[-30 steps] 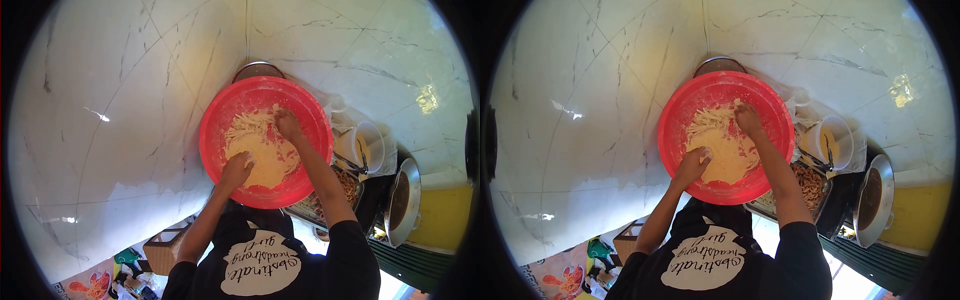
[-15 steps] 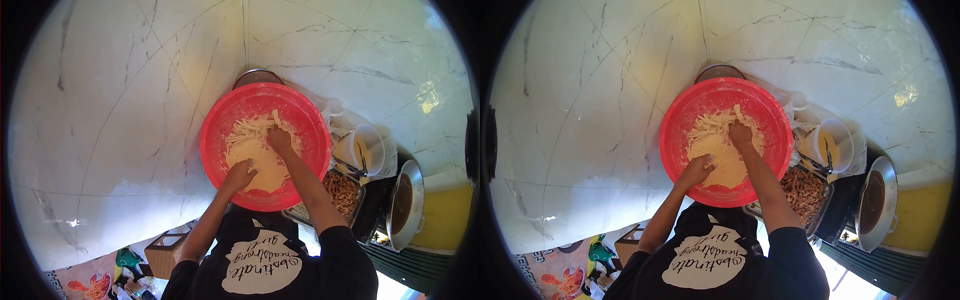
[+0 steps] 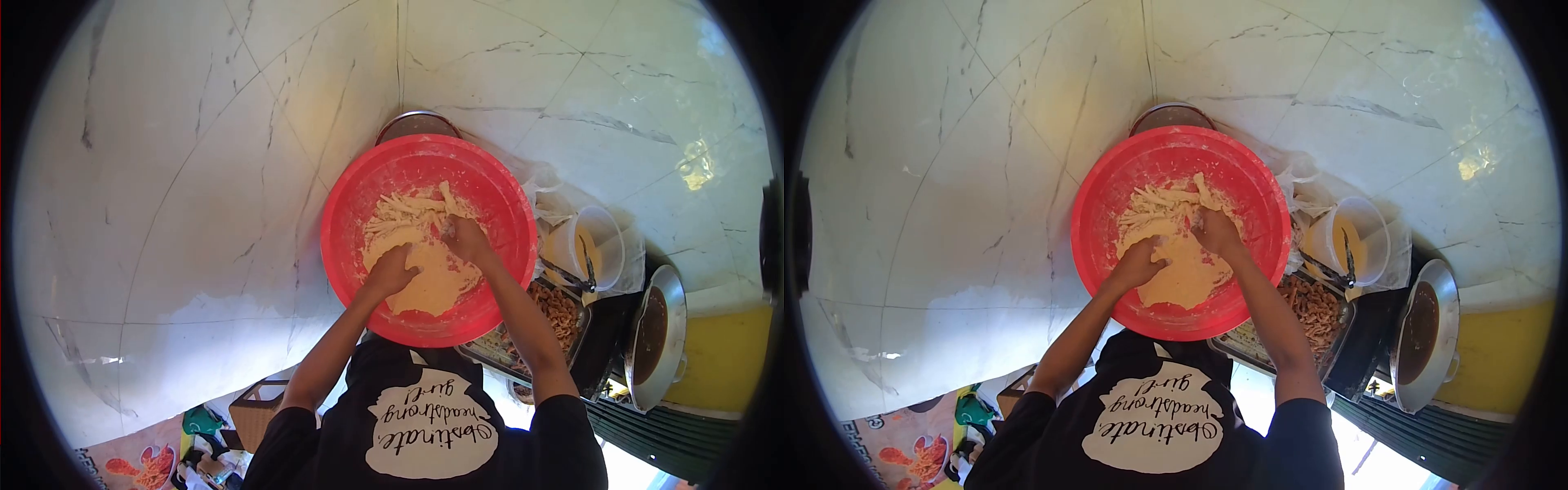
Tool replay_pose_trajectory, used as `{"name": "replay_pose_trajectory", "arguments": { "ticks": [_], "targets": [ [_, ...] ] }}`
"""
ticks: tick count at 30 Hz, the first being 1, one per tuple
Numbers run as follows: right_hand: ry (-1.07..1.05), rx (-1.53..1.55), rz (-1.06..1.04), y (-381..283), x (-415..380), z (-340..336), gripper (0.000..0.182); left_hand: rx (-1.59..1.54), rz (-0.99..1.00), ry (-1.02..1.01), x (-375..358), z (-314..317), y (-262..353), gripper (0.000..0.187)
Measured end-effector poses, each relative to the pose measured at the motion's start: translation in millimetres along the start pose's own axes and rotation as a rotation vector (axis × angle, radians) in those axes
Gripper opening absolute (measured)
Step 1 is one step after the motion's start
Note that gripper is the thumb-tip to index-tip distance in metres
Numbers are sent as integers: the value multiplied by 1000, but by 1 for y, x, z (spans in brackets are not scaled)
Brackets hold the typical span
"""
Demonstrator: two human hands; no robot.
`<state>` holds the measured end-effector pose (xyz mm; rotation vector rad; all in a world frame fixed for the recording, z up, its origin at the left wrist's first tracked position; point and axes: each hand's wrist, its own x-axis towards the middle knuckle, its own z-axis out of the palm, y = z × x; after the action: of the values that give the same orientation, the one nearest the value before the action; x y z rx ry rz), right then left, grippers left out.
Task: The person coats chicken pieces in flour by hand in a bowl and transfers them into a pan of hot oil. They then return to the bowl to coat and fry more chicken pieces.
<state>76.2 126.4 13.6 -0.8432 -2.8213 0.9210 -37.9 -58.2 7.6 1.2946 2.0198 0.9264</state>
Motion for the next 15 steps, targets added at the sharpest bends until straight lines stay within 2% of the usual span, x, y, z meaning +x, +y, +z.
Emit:
{"name": "replay_pose_trajectory", "arguments": {
  "ticks": [1,3,4,6,8,10,11,12,13,14,15],
  "targets": [
    [3,-2,4,-8,-4,-7,21,-11,65,85,5,3,0,49],
    [-74,303,62,-23,-11,-19,17,-23,86,104,18,11,2,48],
    [-75,301,68,-20,-12,-16,17,-34,100,123,20,15,2,47],
    [-201,581,74,-14,-9,-12,19,-73,92,73,27,20,-3,43],
    [-249,578,150,-9,-4,-12,21,-108,82,26,31,22,-9,40],
    [-297,575,222,-3,5,-6,24,-266,-91,-52,30,17,-10,33],
    [-136,466,110,2,11,3,28,-265,-94,-50,30,14,-13,33],
    [23,355,-1,8,18,14,33,-279,-189,-40,32,15,-18,29],
    [16,359,0,14,24,25,33,-292,-288,-33,32,16,-23,26],
    [85,186,-42,20,32,36,39,-291,-296,-33,31,19,-28,26],
    [157,13,-86,18,36,41,46,-464,-336,-36,31,18,-29,24]
  ]
}}
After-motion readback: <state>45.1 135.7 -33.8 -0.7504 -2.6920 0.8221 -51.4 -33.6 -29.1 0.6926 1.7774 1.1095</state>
